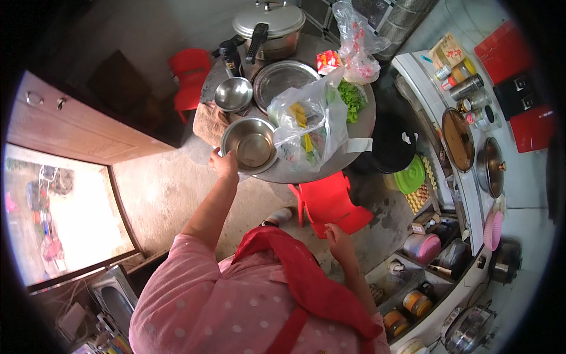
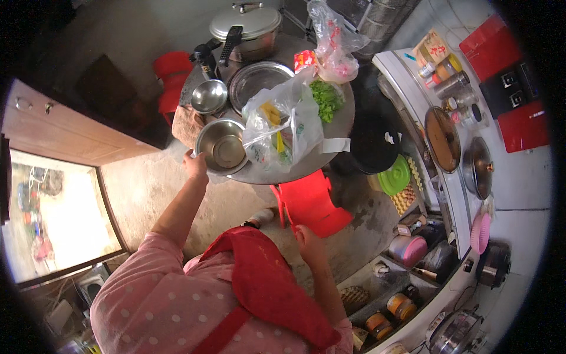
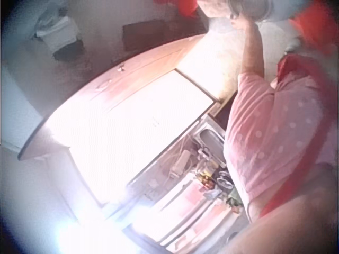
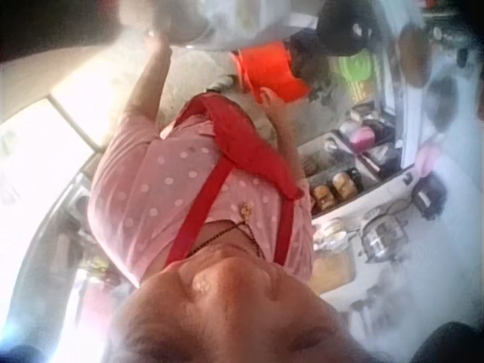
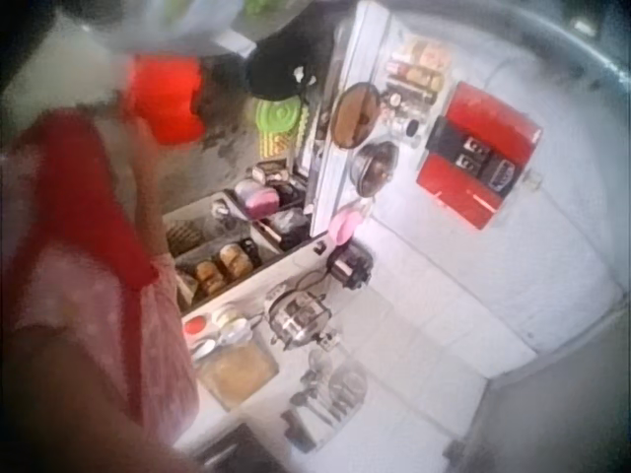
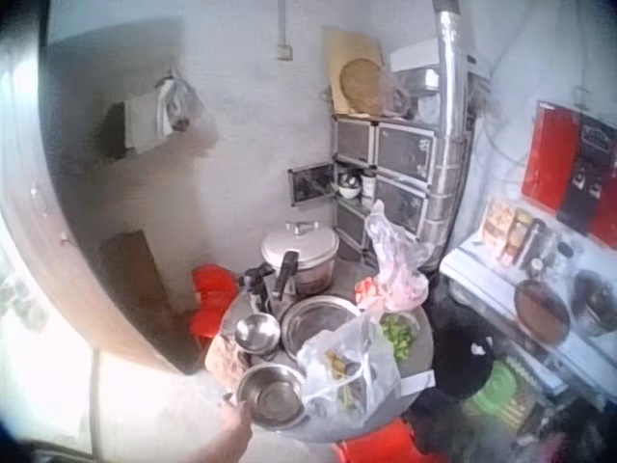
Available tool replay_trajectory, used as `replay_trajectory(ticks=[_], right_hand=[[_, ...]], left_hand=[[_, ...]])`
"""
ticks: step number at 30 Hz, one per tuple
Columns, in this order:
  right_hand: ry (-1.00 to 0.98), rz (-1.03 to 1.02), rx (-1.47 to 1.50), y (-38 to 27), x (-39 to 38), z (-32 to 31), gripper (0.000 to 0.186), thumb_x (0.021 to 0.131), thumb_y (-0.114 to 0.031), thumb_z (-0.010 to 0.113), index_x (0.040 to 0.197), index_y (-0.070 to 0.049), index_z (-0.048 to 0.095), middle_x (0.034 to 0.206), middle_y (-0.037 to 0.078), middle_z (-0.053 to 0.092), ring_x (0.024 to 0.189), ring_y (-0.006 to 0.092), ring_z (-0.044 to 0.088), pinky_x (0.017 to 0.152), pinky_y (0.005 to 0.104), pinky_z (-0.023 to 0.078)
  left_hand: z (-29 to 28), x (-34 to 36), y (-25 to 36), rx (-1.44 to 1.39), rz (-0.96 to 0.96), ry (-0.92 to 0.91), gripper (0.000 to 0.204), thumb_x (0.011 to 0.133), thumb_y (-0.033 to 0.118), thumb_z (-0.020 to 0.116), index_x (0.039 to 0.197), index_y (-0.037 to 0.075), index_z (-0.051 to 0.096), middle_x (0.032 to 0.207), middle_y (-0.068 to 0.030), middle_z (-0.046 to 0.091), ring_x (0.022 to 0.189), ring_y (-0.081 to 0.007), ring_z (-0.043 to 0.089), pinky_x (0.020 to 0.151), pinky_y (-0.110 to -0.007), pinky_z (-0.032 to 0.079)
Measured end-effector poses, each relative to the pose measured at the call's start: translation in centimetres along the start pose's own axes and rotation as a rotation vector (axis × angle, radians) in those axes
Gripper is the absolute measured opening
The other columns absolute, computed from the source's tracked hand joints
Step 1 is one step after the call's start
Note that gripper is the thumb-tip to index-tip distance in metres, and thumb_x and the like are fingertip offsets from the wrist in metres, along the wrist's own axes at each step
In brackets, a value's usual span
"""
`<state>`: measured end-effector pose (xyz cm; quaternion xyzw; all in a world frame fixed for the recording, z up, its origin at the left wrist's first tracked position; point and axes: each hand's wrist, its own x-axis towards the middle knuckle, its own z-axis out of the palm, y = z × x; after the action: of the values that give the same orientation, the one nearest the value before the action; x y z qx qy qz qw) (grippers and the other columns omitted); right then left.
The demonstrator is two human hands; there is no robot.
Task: The person stir-fries pieces of meat in a wok on a portable gas stove. They add liquid seasoning from a bottle, pour a liquid mixture from a bowl, and add a powdered ingredient from a packet. The person stirs the contents with a spatula and covers the wok with a lid.
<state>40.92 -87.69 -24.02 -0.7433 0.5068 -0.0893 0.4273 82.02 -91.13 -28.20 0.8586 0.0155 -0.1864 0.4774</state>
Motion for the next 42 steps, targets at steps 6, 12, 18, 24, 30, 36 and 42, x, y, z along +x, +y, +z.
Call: replay_trajectory(ticks=[6, 12, 18, 24, 30, 36, 42], right_hand=[[-0.088, -0.027, -0.051, -1.2, 3.3, 0.9, 0.027, 0.093, -0.02, 0.052, 0.113, -0.004, 0.06, 0.106, 0.018, 0.064, 0.099, 0.0342, 0.062, 0.082, 0.0419, 0.049], [-0.069, 0.048, -0.073, -1.4, 3.2, -1.9, 0.026, 0.094, -0.021, 0.053, 0.114, -0.005, 0.06, 0.105, 0.016, 0.065, 0.098, 0.0342, 0.061, 0.081, 0.0425, 0.049], [0.073, 0.124, -0.118, 3.9, 0.5, -7.9, 0.028, 0.094, -0.024, 0.054, 0.113, -0.005, 0.061, 0.108, 0.015, 0.065, 0.099, 0.0351, 0.061, 0.082, 0.0421, 0.049], [0.309, 0.316, -0.029, 14.3, -1.7, -23.8, 0.029, 0.093, -0.026, 0.058, 0.114, -0.006, 0.062, 0.102, 0.009, 0.068, 0.093, 0.0236, 0.064, 0.08, 0.0357, 0.05], [1.01, 0.361, -0.359, 33.8, 2.2, -54.1, 0.023, 0.084, -0.01, 0.061, 0.107, -0.008, 0.064, 0.095, 0.016, 0.068, 0.084, 0.0299, 0.066, 0.076, 0.0362, 0.051], [1.258, 0.327, -0.452, 42.4, 15.4, -77.0, 0.051, 0.081, -0.031, 0.067, 0.126, -0.01, 0.054, 0.109, 0.02, 0.063, 0.108, 0.0395, 0.055, 0.09, 0.0455, 0.047], [1.093, 0.439, -0.56, 47.6, 19.7, -86.3, 0.048, 0.077, -0.036, 0.067, 0.119, -0.013, 0.058, 0.11, 0.013, 0.066, 0.107, 0.0359, 0.059, 0.09, 0.0449, 0.048]], left_hand=[[3.1, 0.2, 3.0, 0.064, 0.872, -0.265, 0.078, 0.066, 0.014, 0.075, 0.137, 0.016, 0.042, 0.141, -0.0196, 0.03, 0.13, -0.0393, 0.03, 0.108, -0.046, 0.03], [6.6, -9.4, 10.0, 0.401, 1.373, -0.829, 0.083, 0.066, 0.016, 0.081, 0.139, 0.024, 0.044, 0.147, -0.0145, 0.028, 0.133, -0.0407, 0.027, 0.108, -0.051, 0.026], [11.8, -12.2, 6.3, 0.569, 1.293, -1.103, 0.058, 0.079, 0.028, 0.072, 0.131, 0.013, 0.052, 0.129, -0.0166, 0.052, 0.122, -0.0371, 0.047, 0.102, -0.046, 0.038], [13.4, -13.1, 5.7, 0.36, 1.053, -0.971, 0.043, 0.081, 0.013, 0.069, 0.12, 0.002, 0.058, 0.113, -0.0203, 0.062, 0.106, -0.0356, 0.059, 0.092, -0.039, 0.046], [13.3, -12.7, 3.4, 0.399, 1.118, -0.105, 0.068, 0.077, 0.002, 0.072, 0.136, -0.001, 0.04, 0.133, -0.0212, 0.045, 0.127, -0.0363, 0.04, 0.106, -0.046, 0.033], [15.4, -32.7, 9.3, 0.644, 1.299, 0.248, 0.066, 0.079, 0.009, 0.066, 0.139, 0.012, 0.041, 0.146, -0.0168, 0.031, 0.137, -0.0363, 0.026, 0.109, -0.055, 0.024], [21.7, -42.5, 10.7, 0.676, 1.262, -0.022, 0.057, 0.077, 0.006, 0.065, 0.132, 0.012, 0.05, 0.145, -0.0153, 0.03, 0.136, -0.038, 0.025, 0.107, -0.054, 0.027]])
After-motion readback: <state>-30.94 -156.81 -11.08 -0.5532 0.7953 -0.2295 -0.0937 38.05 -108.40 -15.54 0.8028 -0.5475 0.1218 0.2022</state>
